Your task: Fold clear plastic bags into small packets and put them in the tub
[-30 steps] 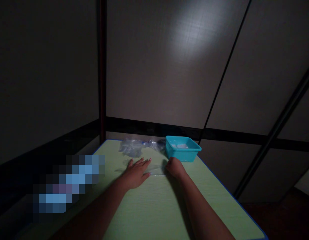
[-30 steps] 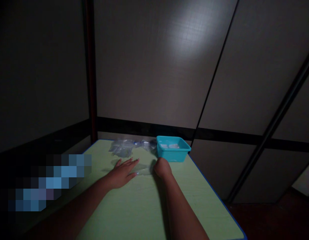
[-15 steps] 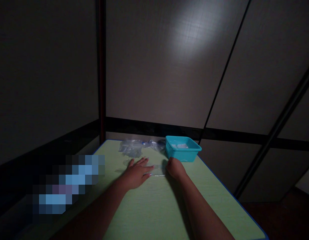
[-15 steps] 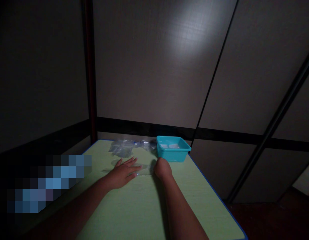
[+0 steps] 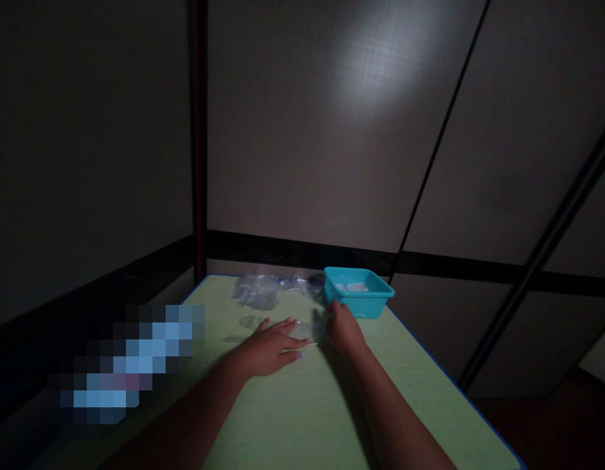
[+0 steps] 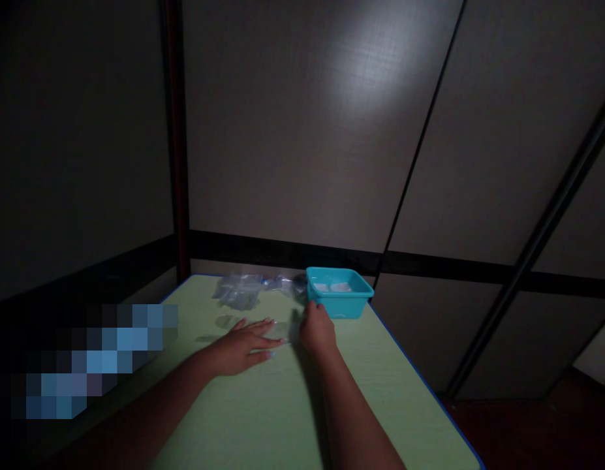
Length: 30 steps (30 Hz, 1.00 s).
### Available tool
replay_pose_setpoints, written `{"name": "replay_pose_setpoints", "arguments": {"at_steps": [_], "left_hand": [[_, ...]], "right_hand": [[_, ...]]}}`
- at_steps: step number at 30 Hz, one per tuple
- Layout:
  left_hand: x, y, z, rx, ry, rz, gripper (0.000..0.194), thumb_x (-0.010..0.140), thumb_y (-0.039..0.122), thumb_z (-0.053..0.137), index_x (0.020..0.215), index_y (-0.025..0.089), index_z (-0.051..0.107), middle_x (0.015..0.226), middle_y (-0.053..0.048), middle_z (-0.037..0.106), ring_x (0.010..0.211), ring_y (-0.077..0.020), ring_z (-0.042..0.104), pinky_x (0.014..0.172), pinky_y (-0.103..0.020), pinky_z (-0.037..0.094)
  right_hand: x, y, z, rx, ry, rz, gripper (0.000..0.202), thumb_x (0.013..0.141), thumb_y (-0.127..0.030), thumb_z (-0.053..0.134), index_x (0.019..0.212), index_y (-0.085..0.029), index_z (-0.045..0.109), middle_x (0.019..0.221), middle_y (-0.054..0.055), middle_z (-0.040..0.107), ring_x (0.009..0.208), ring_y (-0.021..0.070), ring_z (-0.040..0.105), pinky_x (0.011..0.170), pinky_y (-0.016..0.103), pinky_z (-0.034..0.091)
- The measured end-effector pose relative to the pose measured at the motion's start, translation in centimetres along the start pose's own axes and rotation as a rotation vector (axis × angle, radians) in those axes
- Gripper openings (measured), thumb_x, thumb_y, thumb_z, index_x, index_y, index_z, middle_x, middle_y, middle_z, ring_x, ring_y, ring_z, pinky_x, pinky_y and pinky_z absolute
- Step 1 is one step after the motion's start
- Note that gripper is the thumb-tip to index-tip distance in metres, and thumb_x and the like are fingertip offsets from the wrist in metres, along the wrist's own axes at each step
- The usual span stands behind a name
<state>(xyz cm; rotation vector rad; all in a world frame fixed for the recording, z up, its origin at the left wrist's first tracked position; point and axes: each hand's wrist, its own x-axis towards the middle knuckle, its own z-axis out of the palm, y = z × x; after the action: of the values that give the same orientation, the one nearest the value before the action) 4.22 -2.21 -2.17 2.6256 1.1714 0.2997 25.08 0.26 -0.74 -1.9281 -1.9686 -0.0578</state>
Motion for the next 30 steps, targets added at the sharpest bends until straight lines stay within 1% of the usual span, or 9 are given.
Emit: {"name": "replay_pose_setpoints", "arguments": {"at_steps": [4,6,8,10,12,18,23,26,30], "left_hand": [[0.0,0.1,0.1,0.01,-0.002,0.007,0.036,0.086,0.05,0.037,0.121,0.043,0.044,0.144,-0.004,0.023,0.133,-0.0228,0.015,0.1,-0.056,0.009],[0.0,0.1,0.1,0.009,0.0,0.001,0.035,0.085,0.052,0.038,0.116,0.041,0.05,0.144,-0.002,0.023,0.133,-0.0236,0.016,0.101,-0.056,0.009],[0.1,0.0,0.2,0.008,0.011,0.002,0.032,0.084,0.053,0.041,0.11,0.041,0.056,0.145,0.001,0.022,0.132,-0.0244,0.016,0.101,-0.056,0.008],[0.1,0.0,0.3,0.01,0.021,0.013,0.029,0.083,0.052,0.044,0.106,0.041,0.058,0.144,0.003,0.022,0.133,-0.0242,0.015,0.101,-0.056,0.008],[0.0,-0.1,0.3,0.012,0.026,0.024,0.029,0.083,0.052,0.044,0.106,0.041,0.057,0.144,0.002,0.024,0.133,-0.023,0.014,0.101,-0.056,0.008],[-0.1,-0.2,0.2,0.015,0.007,0.025,0.036,0.084,0.053,0.04,0.116,0.04,0.051,0.144,-0.002,0.021,0.133,-0.0236,0.014,0.101,-0.056,0.009],[-0.2,-0.4,0.3,0.015,0.015,-0.007,0.052,0.084,0.053,0.04,0.132,0.041,0.027,0.145,-0.003,0.019,0.133,-0.0256,0.014,0.101,-0.055,0.01],[-0.3,-0.7,0.5,0.021,0.036,-0.077,0.059,0.084,0.055,0.036,0.137,0.038,0.014,0.146,-0.002,0.016,0.133,-0.0246,0.013,0.102,-0.054,0.01],[-0.4,-1.2,0.7,0.06,0.071,-0.243,0.062,0.084,0.061,0.026,0.138,0.033,0.014,0.146,-0.005,0.015,0.133,-0.0266,0.008,0.102,-0.055,0.01]], "right_hand": [[-1.2,-1.5,-0.2,0.021,-0.028,-0.132,0.035,0.082,-0.022,0.037,0.116,-0.021,0.046,0.12,0.011,0.048,0.111,0.0236,0.043,0.089,0.039,0.033],[-1.9,-2.3,0.0,0.043,-0.134,-0.254,0.042,0.087,-0.027,0.03,0.128,-0.025,0.036,0.136,0.009,0.036,0.124,0.0229,0.03,0.1,0.048,0.017],[-2.5,-2.9,0.3,0.066,-0.303,-0.346,0.048,0.09,-0.037,0.021,0.137,-0.028,0.022,0.145,0.006,0.02,0.131,0.0212,0.015,0.102,0.053,0.003],[-2.9,-3.3,0.5,0.074,-0.444,-0.373,0.053,0.09,-0.045,0.012,0.14,-0.027,0.01,0.147,0.004,0.008,0.134,0.0193,0.005,0.101,0.055,-0.003],[-3.0,-3.3,0.8,0.059,-0.5,-0.351,0.056,0.089,-0.048,0.007,0.14,-0.026,0.004,0.147,0.002,0.002,0.134,0.0179,-0.001,0.1,0.057,-0.005],[-2.3,-2.5,1.3,-0.056,-0.474,-0.187,0.057,0.088,-0.047,0.002,0.14,-0.023,-0.002,0.146,0.001,-0.005,0.134,0.0167,-0.004,0.1,0.057,-0.002],[-1.9,-2.0,1.6,-0.145,-0.453,-0.091,0.057,0.088,-0.046,0.001,0.14,-0.021,-0.002,0.146,0.0,-0.008,0.133,0.0169,-0.006,0.101,0.056,-0.001],[-1.8,-2.0,1.8,-0.166,-0.447,-0.066,0.059,0.088,-0.047,0.003,0.14,-0.021,-0.003,0.146,0.001,-0.008,0.134,0.0178,-0.005,0.101,0.056,-0.001],[-1.9,-1.9,1.9,-0.159,-0.43,-0.043,0.06,0.087,-0.047,0.006,0.14,-0.019,-0.004,0.146,0.002,-0.008,0.133,0.0184,-0.006,0.102,0.055,0.001]]}}
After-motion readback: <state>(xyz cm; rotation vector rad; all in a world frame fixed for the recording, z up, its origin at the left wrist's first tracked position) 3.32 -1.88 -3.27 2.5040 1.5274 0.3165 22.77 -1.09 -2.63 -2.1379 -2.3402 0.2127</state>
